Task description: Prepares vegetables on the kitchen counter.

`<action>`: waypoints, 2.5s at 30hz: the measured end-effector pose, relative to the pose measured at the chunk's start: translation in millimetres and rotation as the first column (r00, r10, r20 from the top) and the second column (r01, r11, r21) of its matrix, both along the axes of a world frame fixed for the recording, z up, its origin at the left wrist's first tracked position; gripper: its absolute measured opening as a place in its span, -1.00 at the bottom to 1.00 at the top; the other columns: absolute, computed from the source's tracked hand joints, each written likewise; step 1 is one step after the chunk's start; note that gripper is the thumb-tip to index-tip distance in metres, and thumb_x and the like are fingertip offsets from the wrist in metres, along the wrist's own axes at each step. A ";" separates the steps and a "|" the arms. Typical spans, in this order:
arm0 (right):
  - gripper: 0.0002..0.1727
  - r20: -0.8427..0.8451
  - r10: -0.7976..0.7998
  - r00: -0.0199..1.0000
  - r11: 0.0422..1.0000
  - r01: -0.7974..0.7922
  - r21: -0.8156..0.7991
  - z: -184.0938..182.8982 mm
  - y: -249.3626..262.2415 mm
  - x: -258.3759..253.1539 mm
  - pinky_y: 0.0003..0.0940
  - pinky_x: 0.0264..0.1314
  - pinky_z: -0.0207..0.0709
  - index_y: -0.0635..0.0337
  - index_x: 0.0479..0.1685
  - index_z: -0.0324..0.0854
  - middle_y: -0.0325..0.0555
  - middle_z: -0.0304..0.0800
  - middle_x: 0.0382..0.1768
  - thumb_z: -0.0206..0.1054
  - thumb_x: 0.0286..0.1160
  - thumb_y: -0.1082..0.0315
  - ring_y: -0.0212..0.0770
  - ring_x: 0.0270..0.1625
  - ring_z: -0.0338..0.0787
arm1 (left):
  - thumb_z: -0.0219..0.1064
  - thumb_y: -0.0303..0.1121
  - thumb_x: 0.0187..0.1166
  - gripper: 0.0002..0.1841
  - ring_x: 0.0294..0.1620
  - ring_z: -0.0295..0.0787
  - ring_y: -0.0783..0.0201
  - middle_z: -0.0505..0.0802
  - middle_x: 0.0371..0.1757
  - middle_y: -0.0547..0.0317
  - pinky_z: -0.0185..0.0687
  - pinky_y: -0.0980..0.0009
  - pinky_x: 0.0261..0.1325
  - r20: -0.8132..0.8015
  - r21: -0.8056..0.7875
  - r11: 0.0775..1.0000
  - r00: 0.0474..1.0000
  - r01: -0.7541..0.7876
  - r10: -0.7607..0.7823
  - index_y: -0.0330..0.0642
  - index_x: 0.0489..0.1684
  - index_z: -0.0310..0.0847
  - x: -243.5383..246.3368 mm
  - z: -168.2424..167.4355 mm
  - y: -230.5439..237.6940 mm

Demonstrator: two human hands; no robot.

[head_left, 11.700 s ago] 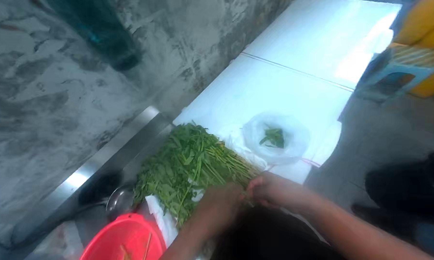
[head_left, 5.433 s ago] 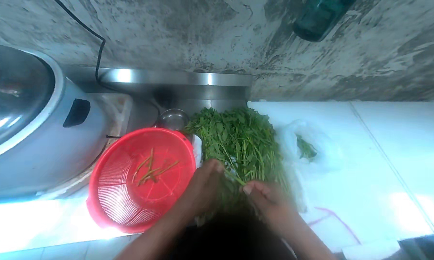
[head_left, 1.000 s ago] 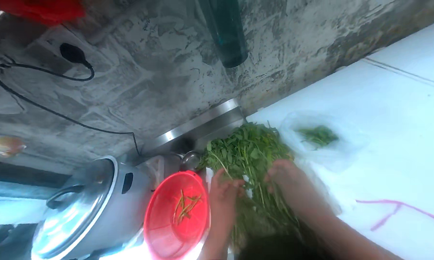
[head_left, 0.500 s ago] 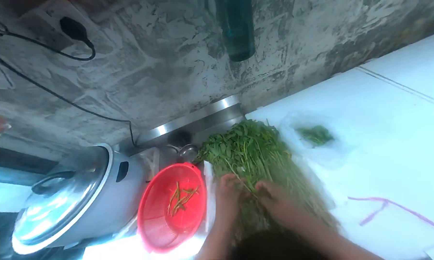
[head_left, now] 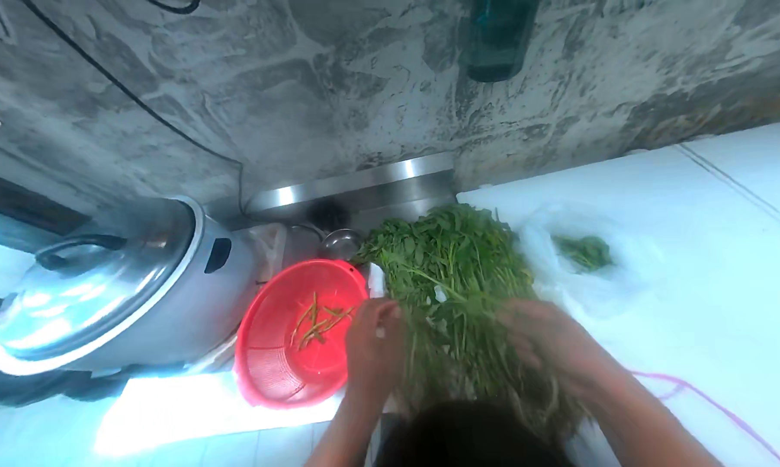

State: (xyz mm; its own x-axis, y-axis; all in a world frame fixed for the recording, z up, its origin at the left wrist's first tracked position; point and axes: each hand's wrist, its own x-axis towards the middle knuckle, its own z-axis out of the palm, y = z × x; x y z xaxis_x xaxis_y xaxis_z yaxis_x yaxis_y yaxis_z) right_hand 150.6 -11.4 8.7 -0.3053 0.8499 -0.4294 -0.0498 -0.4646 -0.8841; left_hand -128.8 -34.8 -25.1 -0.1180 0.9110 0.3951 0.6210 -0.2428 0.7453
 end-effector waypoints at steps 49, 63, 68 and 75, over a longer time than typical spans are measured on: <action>-0.88 -0.378 0.015 0.926 1.000 -0.019 -0.008 6.3 -19.4 11.9 -0.69 -0.67 0.30 -0.05 -0.28 0.71 -0.46 0.46 -0.67 0.41 0.49 0.15 -0.59 -0.71 0.37 | 0.29 -0.14 0.72 -0.79 -0.52 0.60 0.61 0.75 -0.41 0.38 0.61 0.65 -0.44 0.158 0.016 0.859 0.847 0.511 -0.507 -0.07 -0.01 0.69 36.8 65.1 21.8; -0.89 -0.182 -0.006 0.983 0.999 -0.003 -0.049 8.3 -9.5 12.4 -0.61 -0.61 0.41 0.08 -0.23 0.67 -0.32 0.53 -0.61 0.37 0.56 0.25 -0.47 -0.65 0.49 | 0.24 -0.24 0.72 -0.77 -0.40 0.79 0.26 0.82 -0.37 0.23 0.72 0.30 -0.41 -0.654 -0.029 0.775 0.575 0.631 -0.492 0.00 0.00 0.85 46.0 54.9 40.9; -0.93 -0.224 -0.037 0.974 0.999 0.035 -0.014 5.7 -9.5 5.9 -0.61 -0.61 0.40 0.10 -0.17 0.65 -0.34 0.53 -0.60 0.36 0.53 0.33 -0.48 -0.65 0.48 | 0.14 -0.24 0.74 -0.71 -0.40 0.76 0.40 0.83 -0.37 0.26 0.72 0.36 -0.32 -0.241 -0.251 0.797 0.762 0.550 -0.601 -0.14 -0.12 0.79 56.5 54.8 38.1; -0.95 -0.421 -0.152 0.894 0.987 0.112 -0.119 4.4 -7.4 2.0 -0.64 -0.64 0.39 0.09 -0.19 0.59 -0.36 0.41 -0.68 0.31 0.55 0.34 -0.52 -0.71 0.42 | -0.05 -0.33 0.83 -0.74 -0.70 0.45 0.46 0.55 -0.66 0.33 0.45 0.52 -0.62 0.803 -0.492 0.756 0.562 0.433 0.200 -0.17 -0.16 0.56 72.2 51.2 41.5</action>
State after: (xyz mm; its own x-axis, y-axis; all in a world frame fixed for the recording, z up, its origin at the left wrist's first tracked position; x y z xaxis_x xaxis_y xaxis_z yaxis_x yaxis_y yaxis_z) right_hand 152.6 -18.7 13.0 -0.3644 0.8594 -0.3587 -0.4795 -0.5033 -0.7188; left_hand -56.7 6.6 26.1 0.0495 0.9111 -0.4092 -0.2819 0.4058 0.8694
